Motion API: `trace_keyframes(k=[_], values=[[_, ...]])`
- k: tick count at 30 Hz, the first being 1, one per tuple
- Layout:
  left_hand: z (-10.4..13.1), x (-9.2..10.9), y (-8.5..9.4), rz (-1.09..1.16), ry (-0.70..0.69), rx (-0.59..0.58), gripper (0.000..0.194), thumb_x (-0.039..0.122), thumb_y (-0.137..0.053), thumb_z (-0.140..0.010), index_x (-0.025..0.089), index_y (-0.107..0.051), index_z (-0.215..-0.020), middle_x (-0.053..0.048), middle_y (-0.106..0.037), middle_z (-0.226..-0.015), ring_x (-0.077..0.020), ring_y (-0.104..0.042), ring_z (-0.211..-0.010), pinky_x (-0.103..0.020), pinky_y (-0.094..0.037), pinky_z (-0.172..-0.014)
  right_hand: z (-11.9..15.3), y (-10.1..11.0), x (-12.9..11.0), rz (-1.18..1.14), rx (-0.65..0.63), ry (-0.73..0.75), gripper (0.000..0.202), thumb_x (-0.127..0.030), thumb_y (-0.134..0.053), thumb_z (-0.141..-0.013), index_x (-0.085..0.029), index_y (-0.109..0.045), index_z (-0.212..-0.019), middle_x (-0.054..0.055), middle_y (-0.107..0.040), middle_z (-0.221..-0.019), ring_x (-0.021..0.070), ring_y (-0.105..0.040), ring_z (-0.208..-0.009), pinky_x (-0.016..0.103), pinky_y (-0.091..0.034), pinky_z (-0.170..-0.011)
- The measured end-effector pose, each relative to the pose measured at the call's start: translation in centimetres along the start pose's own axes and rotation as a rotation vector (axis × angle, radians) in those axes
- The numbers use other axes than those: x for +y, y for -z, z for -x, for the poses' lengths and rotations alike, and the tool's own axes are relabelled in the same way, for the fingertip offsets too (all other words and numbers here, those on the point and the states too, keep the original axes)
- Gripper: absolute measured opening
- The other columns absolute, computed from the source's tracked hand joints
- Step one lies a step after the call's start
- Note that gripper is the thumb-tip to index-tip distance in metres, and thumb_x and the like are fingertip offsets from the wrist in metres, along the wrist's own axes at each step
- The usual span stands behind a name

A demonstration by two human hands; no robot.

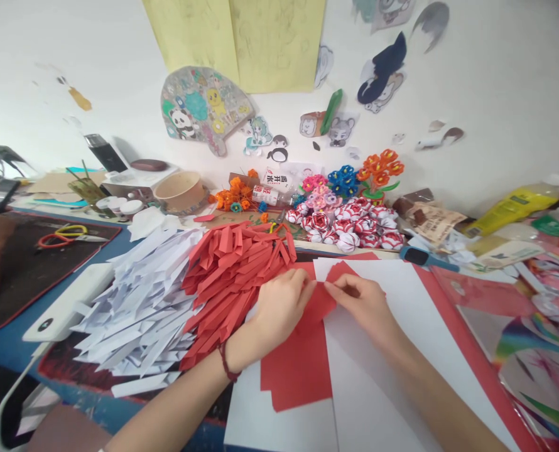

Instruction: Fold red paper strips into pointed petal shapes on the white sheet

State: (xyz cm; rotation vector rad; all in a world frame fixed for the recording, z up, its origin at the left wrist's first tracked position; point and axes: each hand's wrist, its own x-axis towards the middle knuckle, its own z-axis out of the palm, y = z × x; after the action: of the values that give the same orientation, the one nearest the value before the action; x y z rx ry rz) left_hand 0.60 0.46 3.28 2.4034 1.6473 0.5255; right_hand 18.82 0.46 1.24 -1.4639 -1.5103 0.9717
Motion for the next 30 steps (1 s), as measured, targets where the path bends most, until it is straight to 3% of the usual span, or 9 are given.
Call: trace_keyframes(k=[3,8,11,15,20,22,25,28,30], values=[[0.1,0.0,0.1,0.103,0.061,0.075,0.021,0.037,-0.04,-0.098,0.021,-0.054,-0.097,-0.002,-0.061,-0.098,-0.0164,-0.062,-0.081,-0.025,-0.041,-0.061,0.2,0.3,-0.4,-0.122,0.127,-0.01,0.036,-0.048,-0.067,-0.077,-0.017,-0.058,-0.06,-0.002,-0.053,-0.057,0.0112,-0.044,-0.056,0.025,-0.034,-0.055],[0.1,-0.1,-0.4,0.241,0.128,0.094,0.027,0.039,-0.046,-0.094,0.022,-0.049,-0.115,-0.005,-0.057,-0.112,-0.0188,-0.062,-0.092,-0.028,-0.046,-0.069,0.4,0.5,-1.0,-0.307,0.287,-0.028,0.032,-0.045,-0.072,-0.074,-0.017,-0.061,-0.062,-0.003,-0.05,-0.054,0.0101,-0.042,-0.052,0.024,-0.034,-0.051],[0.0,-0.5,-0.9,0.348,0.157,0.059,0.032,0.044,-0.049,-0.091,0.02,-0.049,-0.113,-0.004,-0.061,-0.102,-0.0175,-0.062,-0.082,-0.027,-0.044,-0.066,0.4,0.5,-1.2,-0.399,0.341,-0.037,0.03,-0.044,-0.073,-0.073,-0.017,-0.063,-0.066,-0.003,-0.051,-0.052,0.0094,-0.042,-0.05,0.024,-0.035,-0.049],[-0.3,-0.9,-1.4,0.59,0.197,-0.013,0.025,0.042,-0.049,-0.091,0.018,-0.052,-0.089,0.003,-0.057,-0.072,-0.0103,-0.052,-0.057,-0.021,-0.036,-0.054,0.3,0.5,-1.4,-0.417,0.35,-0.083,0.03,-0.045,-0.073,-0.073,-0.016,-0.066,-0.073,-0.001,-0.058,-0.054,0.0102,-0.046,-0.049,0.024,-0.037,-0.048],[-0.9,-1.1,-1.2,0.887,0.293,0.129,0.021,0.038,-0.05,-0.088,0.019,-0.048,-0.082,0.008,-0.043,-0.06,-0.0063,-0.041,-0.047,-0.018,-0.032,-0.046,0.4,0.3,-1.4,-0.31,0.169,-0.117,0.029,-0.043,-0.067,-0.076,-0.017,-0.061,-0.064,0.001,-0.061,-0.057,0.0117,-0.053,-0.051,0.023,-0.038,-0.049],[-1.1,-1.2,-1.0,0.952,0.329,0.169,0.021,0.039,-0.048,-0.089,0.018,-0.049,-0.086,0.008,-0.043,-0.06,-0.0063,-0.039,-0.045,-0.018,-0.031,-0.045,0.5,0.1,-1.4,-0.22,-0.028,-0.1,0.031,-0.042,-0.064,-0.078,-0.017,-0.059,-0.06,0.001,-0.061,-0.056,0.0117,-0.054,-0.052,0.024,-0.04,-0.052],[-1.3,-1.4,-0.6,0.913,0.314,0.171,0.022,0.037,-0.044,-0.09,0.018,-0.053,-0.086,0.005,-0.048,-0.064,-0.0069,-0.04,-0.048,-0.019,-0.032,-0.047,0.7,-0.5,-1.3,-0.092,-0.311,-0.089,0.035,-0.049,-0.057,-0.083,-0.016,-0.064,-0.072,0.002,-0.063,-0.062,0.013,-0.055,-0.054,0.025,-0.041,-0.053],[-1.1,-1.3,-0.3,0.753,0.187,0.106,0.022,0.031,-0.044,-0.09,0.017,-0.056,-0.079,0.004,-0.052,-0.065,-0.0084,-0.044,-0.056,-0.019,-0.034,-0.055,0.7,-0.8,-1.1,0.027,-0.278,0.002,0.037,-0.052,-0.052,-0.085,-0.017,-0.063,-0.08,0.001,-0.062,-0.069,0.0135,-0.054,-0.06,0.024,-0.039,-0.055],[-0.9,-1.1,-0.2,0.654,0.095,0.025,0.022,0.028,-0.045,-0.09,0.016,-0.059,-0.077,0.003,-0.054,-0.065,-0.0094,-0.046,-0.059,-0.02,-0.034,-0.058,0.7,-0.9,-1.0,0.095,-0.224,0.077,0.035,-0.05,-0.051,-0.086,-0.018,-0.058,-0.072,-0.002,-0.056,-0.066,0.0124,-0.05,-0.062,0.023,-0.036,-0.055]])
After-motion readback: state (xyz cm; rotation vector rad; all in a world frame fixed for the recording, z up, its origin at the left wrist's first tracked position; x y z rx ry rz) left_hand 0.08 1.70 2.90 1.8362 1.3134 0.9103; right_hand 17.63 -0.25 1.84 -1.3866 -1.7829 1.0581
